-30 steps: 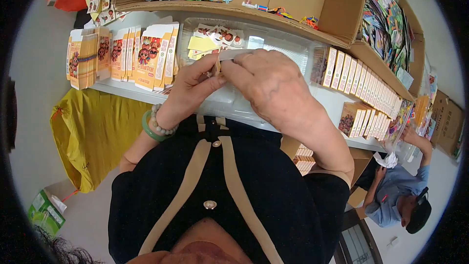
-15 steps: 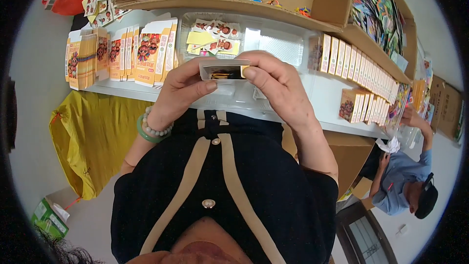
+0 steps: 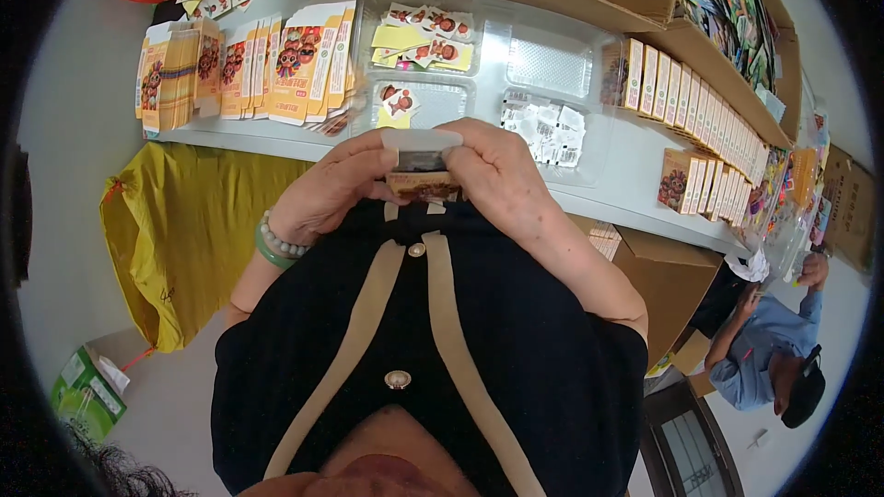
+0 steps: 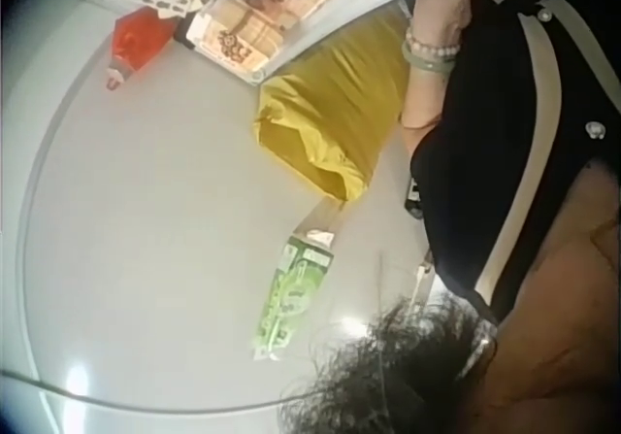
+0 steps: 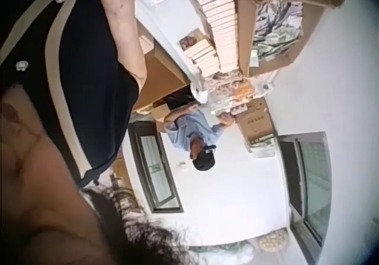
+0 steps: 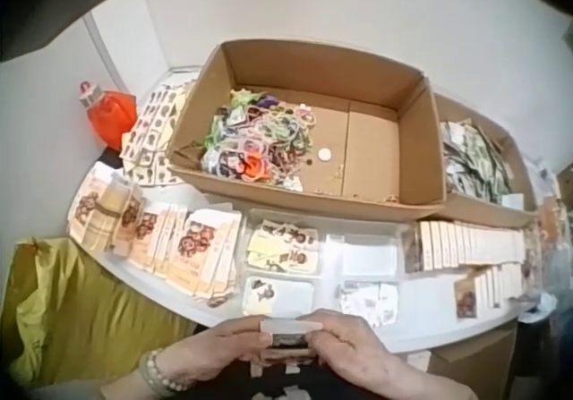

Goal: Package colorful hair accessories into decorative paper bags.

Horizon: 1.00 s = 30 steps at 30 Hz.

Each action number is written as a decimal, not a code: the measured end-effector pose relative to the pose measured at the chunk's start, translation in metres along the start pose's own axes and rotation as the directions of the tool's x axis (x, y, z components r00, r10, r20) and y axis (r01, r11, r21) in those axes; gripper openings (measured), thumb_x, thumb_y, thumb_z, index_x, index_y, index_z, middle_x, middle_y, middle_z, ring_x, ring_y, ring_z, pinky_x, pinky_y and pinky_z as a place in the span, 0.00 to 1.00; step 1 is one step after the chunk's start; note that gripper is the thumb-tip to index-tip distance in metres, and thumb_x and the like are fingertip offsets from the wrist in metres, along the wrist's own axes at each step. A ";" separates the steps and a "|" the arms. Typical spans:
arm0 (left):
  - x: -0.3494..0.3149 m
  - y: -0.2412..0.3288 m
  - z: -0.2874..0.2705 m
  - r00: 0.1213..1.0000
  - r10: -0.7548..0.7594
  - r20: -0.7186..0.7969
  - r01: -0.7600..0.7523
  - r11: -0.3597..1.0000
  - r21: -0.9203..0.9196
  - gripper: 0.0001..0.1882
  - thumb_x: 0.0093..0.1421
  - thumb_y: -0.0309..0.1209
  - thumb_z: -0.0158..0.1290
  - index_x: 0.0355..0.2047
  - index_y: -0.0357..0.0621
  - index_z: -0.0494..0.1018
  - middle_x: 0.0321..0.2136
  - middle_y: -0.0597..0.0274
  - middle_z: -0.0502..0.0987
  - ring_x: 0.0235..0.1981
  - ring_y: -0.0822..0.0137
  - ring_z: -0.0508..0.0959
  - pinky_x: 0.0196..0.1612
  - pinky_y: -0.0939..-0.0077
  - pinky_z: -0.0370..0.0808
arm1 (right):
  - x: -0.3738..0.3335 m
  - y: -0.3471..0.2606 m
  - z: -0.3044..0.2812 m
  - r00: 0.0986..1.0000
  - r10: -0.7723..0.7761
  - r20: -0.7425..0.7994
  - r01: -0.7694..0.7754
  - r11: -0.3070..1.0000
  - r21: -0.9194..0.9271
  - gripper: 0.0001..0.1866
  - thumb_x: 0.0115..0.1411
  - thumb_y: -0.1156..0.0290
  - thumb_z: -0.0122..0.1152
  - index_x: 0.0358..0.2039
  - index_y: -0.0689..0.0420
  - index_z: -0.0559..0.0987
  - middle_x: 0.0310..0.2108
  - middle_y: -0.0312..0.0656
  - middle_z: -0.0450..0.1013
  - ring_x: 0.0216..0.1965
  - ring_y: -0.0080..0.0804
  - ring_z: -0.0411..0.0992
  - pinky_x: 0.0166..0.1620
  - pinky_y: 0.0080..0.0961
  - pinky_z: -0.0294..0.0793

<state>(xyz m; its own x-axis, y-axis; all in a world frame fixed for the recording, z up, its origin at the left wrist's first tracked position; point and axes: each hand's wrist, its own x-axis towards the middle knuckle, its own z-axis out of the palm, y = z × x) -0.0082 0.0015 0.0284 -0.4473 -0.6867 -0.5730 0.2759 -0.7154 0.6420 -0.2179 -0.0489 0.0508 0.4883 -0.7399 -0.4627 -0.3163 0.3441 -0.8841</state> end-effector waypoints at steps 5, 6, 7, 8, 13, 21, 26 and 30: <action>0.003 -0.001 0.001 0.999 -0.040 -0.020 0.040 0.999 0.007 0.16 0.61 0.28 0.44 0.49 0.38 0.67 0.42 0.64 0.72 0.40 0.75 0.71 0.45 0.78 0.69 | 0.006 0.018 0.001 0.961 -0.249 0.117 0.259 0.962 -0.080 0.15 0.56 0.78 0.50 0.44 0.63 0.75 0.34 0.41 0.73 0.32 0.26 0.71 0.34 0.19 0.70; 0.006 -0.001 -0.001 0.999 0.033 0.020 -0.035 0.990 0.138 0.15 0.63 0.29 0.43 0.49 0.39 0.67 0.41 0.65 0.72 0.39 0.76 0.70 0.44 0.78 0.68 | 0.007 0.018 -0.001 0.963 -0.245 0.116 0.254 0.964 -0.075 0.15 0.56 0.78 0.50 0.44 0.63 0.75 0.34 0.41 0.73 0.32 0.26 0.71 0.34 0.19 0.70; 0.008 -0.001 -0.002 0.992 0.100 0.070 -0.115 0.958 0.264 0.14 0.65 0.31 0.42 0.49 0.39 0.67 0.41 0.66 0.71 0.38 0.77 0.70 0.43 0.79 0.68 | 0.007 0.018 -0.003 0.937 -0.335 0.099 0.347 0.927 -0.142 0.16 0.55 0.80 0.51 0.45 0.63 0.76 0.35 0.43 0.73 0.33 0.28 0.71 0.35 0.20 0.71; 0.011 -0.002 -0.002 0.993 0.097 0.068 -0.111 0.959 0.262 0.14 0.65 0.31 0.42 0.49 0.39 0.67 0.41 0.66 0.71 0.38 0.77 0.70 0.43 0.79 0.68 | 0.007 0.017 -0.006 0.901 -0.425 0.091 0.435 0.876 -0.210 0.17 0.54 0.81 0.52 0.45 0.63 0.76 0.37 0.45 0.73 0.34 0.30 0.72 0.37 0.20 0.71; 0.019 -0.010 -0.001 0.982 0.144 0.124 -0.173 0.946 0.275 0.20 0.67 0.42 0.40 0.50 0.40 0.65 0.43 0.65 0.70 0.43 0.76 0.69 0.47 0.79 0.67 | -0.002 0.022 -0.020 0.814 -0.555 0.175 0.572 0.707 -0.416 0.13 0.54 0.79 0.56 0.42 0.62 0.77 0.36 0.46 0.74 0.35 0.37 0.73 0.37 0.24 0.72; 0.016 -0.007 0.009 0.968 0.147 0.206 -0.232 0.836 0.498 0.20 0.67 0.41 0.42 0.50 0.38 0.66 0.42 0.61 0.72 0.42 0.72 0.70 0.46 0.79 0.68 | -0.010 0.014 -0.018 0.949 -0.304 0.087 0.317 0.914 -0.254 0.06 0.54 0.76 0.59 0.33 0.63 0.78 0.30 0.42 0.73 0.30 0.32 0.71 0.35 0.23 0.69; 0.018 -0.009 0.010 0.978 0.136 0.159 -0.199 0.837 0.509 0.18 0.67 0.37 0.42 0.50 0.37 0.66 0.39 0.61 0.73 0.41 0.73 0.69 0.45 0.80 0.67 | -0.006 0.021 -0.009 0.972 -0.236 0.004 0.232 0.949 -0.212 0.06 0.54 0.78 0.57 0.33 0.63 0.78 0.28 0.41 0.72 0.30 0.30 0.70 0.34 0.21 0.68; 0.019 -0.016 0.008 0.979 0.164 0.122 -0.202 0.853 0.481 0.18 0.67 0.35 0.43 0.52 0.38 0.65 0.42 0.61 0.72 0.41 0.74 0.70 0.47 0.80 0.68 | -0.008 0.029 -0.006 0.940 -0.341 -0.001 0.317 0.875 -0.367 0.07 0.54 0.81 0.55 0.35 0.64 0.78 0.29 0.44 0.73 0.30 0.33 0.71 0.35 0.23 0.70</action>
<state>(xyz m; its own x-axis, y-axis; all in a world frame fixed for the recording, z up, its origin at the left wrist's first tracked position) -0.0283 0.0007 0.0116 -0.4965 -0.7735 -0.3939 -0.0837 -0.4090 0.9087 -0.2354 -0.0369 0.0293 0.5660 -0.8136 -0.1332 -0.4202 -0.1457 -0.8957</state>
